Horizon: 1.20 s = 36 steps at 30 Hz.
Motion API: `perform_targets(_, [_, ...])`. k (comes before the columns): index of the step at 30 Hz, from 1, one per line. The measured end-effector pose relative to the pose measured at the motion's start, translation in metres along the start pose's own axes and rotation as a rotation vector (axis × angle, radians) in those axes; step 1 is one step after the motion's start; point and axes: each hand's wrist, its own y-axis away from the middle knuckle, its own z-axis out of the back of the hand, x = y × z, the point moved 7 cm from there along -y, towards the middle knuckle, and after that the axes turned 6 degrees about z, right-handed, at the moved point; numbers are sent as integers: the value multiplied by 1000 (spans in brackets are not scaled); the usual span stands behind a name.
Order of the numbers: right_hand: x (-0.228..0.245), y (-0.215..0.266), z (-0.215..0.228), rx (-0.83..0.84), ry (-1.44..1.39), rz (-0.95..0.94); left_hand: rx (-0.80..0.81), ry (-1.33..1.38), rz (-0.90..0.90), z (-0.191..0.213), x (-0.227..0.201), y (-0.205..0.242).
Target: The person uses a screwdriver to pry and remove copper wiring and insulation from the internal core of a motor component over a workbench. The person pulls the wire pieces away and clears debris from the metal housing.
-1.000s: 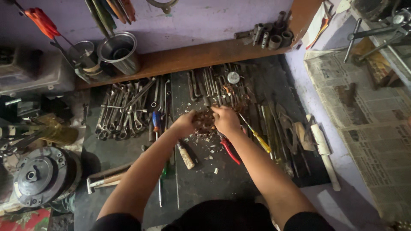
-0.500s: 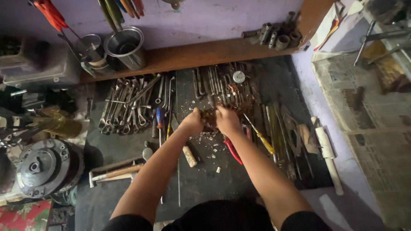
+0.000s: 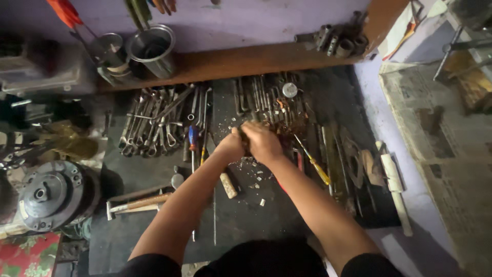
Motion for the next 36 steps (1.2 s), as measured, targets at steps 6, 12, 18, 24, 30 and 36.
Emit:
perform_targets(6, [13,-6,0,-18,51,-41,-114,-625,-420,-38,-2,-30])
perform_targets(12, [-52,53,11,114,-36,-817,-21,20,67,13,-14,9])
perform_targets(18, [-3,-9,3,-121,-46,-2,29,-93,9,33,-38,6])
perform_targets(24, [-35,13,15,-125,12,-341,27,-54,115,20,-36,5])
perform_targets(30, [-70,23,-10,4,45,-362,18,-48,84,13,-34,-8])
perform_targets(36, [-26,9,15,16,7,-211,29,-155,97,35,-52,2])
